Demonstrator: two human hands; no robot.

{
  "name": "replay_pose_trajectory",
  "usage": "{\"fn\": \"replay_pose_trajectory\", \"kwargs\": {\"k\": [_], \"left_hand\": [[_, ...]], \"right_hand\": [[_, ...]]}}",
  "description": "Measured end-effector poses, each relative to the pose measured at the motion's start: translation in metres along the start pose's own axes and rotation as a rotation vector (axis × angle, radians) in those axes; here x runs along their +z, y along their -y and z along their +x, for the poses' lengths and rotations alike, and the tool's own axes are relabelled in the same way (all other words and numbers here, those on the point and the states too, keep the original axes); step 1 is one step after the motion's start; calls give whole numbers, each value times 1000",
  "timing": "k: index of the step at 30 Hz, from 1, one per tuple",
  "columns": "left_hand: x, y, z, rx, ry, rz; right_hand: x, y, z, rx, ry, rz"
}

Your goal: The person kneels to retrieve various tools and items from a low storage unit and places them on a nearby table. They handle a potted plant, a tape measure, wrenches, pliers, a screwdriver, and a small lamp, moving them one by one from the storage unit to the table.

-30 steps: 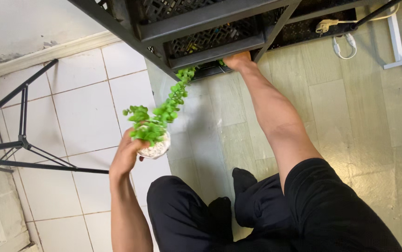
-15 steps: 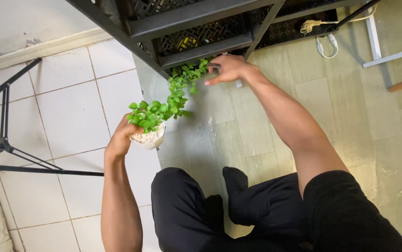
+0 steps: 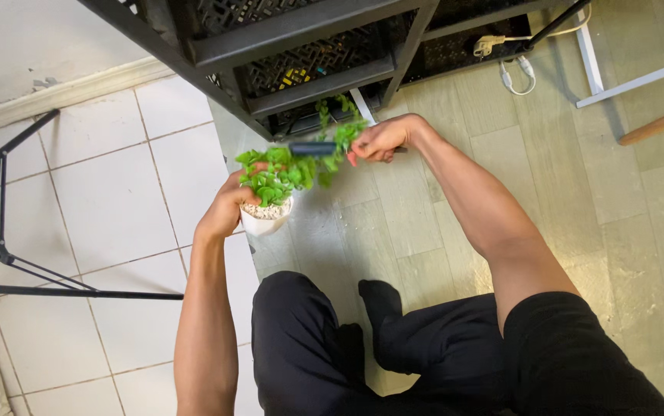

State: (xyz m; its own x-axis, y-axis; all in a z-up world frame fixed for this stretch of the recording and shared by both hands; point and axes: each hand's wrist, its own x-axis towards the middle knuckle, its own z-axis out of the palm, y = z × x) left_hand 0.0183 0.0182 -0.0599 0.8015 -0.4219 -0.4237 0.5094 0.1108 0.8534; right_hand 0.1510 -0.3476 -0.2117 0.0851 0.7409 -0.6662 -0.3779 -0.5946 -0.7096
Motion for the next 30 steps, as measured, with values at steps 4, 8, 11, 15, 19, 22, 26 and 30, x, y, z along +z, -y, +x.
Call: {"fn": "replay_pose_trajectory", "kwargs": {"k": [4, 8, 11, 15, 19, 22, 26, 30], "left_hand": [[7, -9, -8, -106, 38, 108], [12, -15, -16, 64, 54, 41], [7, -27, -28, 164, 64, -18], [9, -45, -64, 218, -24, -89], [39, -80, -103, 234, -143, -132], [72, -127, -141, 207, -218, -114], [111, -199, -201, 174, -246, -116], [164, -272, -262, 87, -244, -72]], "right_hand": [[1, -4, 21, -504, 140, -66], [21, 35, 25, -502, -167, 1], [36, 80, 1, -442, -283, -49], [71, 122, -56, -471, -587, -505], [122, 145, -127, -238, -969, -617], [161, 180, -177, -246, -1179, -557], [249, 219, -257, -412, -1514, -447], [334, 277, -343, -484, -1811, -426]]}}
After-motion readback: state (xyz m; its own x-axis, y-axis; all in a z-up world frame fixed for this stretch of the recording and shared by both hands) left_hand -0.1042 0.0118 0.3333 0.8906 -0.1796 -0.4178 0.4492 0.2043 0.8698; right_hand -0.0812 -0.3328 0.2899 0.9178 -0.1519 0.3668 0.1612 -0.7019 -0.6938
